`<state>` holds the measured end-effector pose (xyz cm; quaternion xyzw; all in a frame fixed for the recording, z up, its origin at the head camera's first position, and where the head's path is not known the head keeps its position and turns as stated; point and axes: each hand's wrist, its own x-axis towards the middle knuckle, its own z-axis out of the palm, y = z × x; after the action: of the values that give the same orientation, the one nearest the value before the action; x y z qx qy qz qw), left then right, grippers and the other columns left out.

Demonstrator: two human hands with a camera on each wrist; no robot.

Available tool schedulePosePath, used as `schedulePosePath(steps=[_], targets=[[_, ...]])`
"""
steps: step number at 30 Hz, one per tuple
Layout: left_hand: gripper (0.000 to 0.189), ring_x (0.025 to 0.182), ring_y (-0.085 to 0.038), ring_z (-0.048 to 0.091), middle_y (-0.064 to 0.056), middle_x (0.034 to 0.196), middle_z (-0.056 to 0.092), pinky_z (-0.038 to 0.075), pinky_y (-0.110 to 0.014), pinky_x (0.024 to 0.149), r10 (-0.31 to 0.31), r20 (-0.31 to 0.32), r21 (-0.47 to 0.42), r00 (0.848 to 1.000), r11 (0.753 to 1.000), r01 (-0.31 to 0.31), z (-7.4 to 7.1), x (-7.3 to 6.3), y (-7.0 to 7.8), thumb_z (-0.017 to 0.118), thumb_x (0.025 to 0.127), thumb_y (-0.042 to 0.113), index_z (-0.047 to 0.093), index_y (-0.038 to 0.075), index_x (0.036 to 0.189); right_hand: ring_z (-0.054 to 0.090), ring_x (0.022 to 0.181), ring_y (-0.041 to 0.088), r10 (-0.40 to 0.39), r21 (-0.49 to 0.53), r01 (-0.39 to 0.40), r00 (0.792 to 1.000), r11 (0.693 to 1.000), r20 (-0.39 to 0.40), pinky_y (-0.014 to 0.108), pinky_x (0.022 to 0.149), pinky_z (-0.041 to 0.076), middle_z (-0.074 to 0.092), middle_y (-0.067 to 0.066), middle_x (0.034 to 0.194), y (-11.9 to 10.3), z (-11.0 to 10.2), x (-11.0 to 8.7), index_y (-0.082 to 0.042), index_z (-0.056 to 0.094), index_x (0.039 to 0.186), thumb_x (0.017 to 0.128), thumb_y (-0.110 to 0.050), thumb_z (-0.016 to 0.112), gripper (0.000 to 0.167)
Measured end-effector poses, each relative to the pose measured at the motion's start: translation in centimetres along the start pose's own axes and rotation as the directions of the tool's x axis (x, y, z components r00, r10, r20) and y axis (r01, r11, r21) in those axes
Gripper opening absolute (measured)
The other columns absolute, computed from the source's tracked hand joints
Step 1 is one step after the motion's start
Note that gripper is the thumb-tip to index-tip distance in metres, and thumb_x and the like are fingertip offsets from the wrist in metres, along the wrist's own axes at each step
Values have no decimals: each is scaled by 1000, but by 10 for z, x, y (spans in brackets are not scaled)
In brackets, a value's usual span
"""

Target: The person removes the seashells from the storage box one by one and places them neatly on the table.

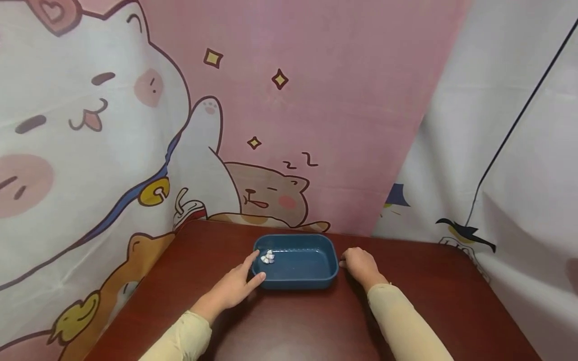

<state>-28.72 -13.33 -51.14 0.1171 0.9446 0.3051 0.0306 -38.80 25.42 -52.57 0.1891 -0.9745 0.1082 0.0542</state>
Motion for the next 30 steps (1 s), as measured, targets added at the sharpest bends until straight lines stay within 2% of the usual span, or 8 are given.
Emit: schedulePosePath(steps=[5,11,16,19,24,30], targets=[[76,146,-44,55,-21,162,52,44,-65,118,23,26,11,999,1000,-23,-4,2,-4,57,106,60,38,18,166,78,90,26,24,-5,-24,1000,1000,10,49,83,64,82,7,97,-1,2,-2,-7,84,98,94,-16,81,11],[80,146,-38,55,-16,161,54,45,-63,119,16,-7,-15,1000,1000,-16,-16,5,-20,67,101,59,44,12,162,77,97,31,36,31,-37,999,999,34,52,87,63,82,13,102,-5,1,-5,-2,83,104,94,-13,80,15],[80,144,-37,58,-16,159,57,46,-62,118,-33,-13,-30,999,999,33,-33,4,-38,70,99,58,47,13,161,78,98,32,24,24,-24,1000,999,8,51,87,62,82,12,103,-9,1,-7,-3,84,103,95,-15,80,15],[78,143,-38,58,-18,158,58,46,-64,117,-59,-4,-45,998,997,59,-40,2,-43,72,98,56,47,15,161,78,100,33,28,21,-28,1000,999,6,51,87,62,82,12,104,-9,0,-7,-4,84,104,96,-16,80,15],[81,145,-40,56,-18,160,55,45,-65,118,-65,12,-65,998,996,65,-41,0,-46,70,99,58,44,16,163,77,104,34,55,29,-56,998,998,21,52,90,62,82,13,108,-10,-1,-6,-4,84,107,96,-15,79,16],[80,146,-39,56,-18,161,54,44,-65,119,-69,10,-60,998,996,70,-39,0,-47,69,100,56,41,17,164,77,103,33,51,59,-53,998,997,36,52,89,62,82,13,107,-10,1,-9,-3,84,107,95,-13,80,16]])
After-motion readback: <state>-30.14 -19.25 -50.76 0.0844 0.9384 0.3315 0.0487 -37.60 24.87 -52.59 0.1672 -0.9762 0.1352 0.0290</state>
